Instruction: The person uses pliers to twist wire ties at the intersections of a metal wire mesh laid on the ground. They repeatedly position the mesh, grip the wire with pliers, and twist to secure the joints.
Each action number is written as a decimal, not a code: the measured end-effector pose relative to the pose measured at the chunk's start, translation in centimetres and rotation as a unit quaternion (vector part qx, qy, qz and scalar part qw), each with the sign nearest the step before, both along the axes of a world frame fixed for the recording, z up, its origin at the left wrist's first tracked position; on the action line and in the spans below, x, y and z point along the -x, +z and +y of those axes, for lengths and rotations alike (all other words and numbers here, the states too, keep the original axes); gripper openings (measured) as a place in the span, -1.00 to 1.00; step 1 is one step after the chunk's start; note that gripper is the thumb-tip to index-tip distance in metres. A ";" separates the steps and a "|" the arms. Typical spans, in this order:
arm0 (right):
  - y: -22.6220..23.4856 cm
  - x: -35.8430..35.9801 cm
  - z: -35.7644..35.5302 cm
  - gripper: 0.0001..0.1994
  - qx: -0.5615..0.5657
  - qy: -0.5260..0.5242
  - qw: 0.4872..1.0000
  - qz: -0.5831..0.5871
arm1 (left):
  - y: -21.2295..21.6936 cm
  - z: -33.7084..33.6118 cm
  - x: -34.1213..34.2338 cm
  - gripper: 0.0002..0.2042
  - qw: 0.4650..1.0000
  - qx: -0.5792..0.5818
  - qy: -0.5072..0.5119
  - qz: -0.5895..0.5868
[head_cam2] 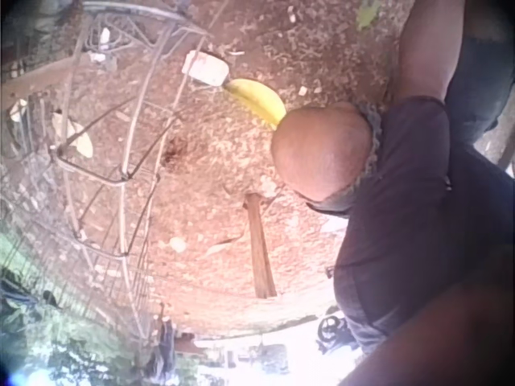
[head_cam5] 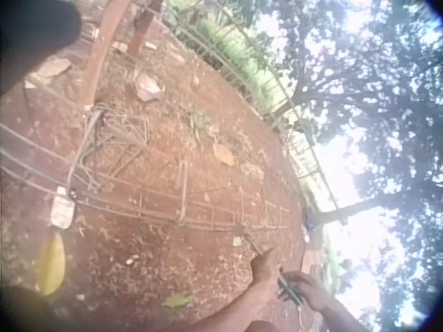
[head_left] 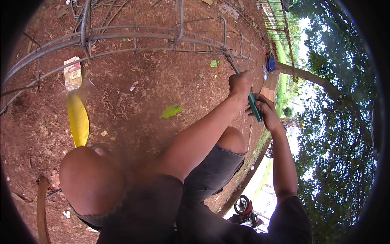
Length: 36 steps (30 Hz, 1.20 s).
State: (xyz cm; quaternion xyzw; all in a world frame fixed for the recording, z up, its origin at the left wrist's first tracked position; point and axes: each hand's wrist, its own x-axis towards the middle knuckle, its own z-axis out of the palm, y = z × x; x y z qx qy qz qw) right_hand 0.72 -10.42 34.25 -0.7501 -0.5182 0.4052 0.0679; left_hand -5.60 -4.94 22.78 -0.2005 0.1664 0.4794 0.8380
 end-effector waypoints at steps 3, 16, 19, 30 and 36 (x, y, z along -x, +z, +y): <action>0.2 2.7 -1.0 -0.57 -0.007 0.188 0.928 -0.323 | 0.2 0.2 -0.2 -0.77 0.996 0.031 -0.021 0.084; 0.3 -2.8 3.6 -0.53 0.336 -0.104 0.907 0.230 | -0.6 -1.7 2.9 -0.82 0.970 -0.087 -0.021 -0.225; -0.7 -3.9 2.4 -0.49 0.309 -0.121 0.915 0.231 | -0.7 -0.9 1.7 -0.77 0.982 -0.087 -0.003 -0.169; -1.5 3.3 -0.3 -0.66 -0.018 0.173 0.901 -0.398 | 2.2 0.1 1.1 -0.78 0.966 -0.007 -0.060 0.250; -0.9 2.2 0.6 -0.76 0.167 -0.006 0.986 -0.021 | -2.3 -2.1 2.3 -0.73 0.990 -0.122 0.044 -0.060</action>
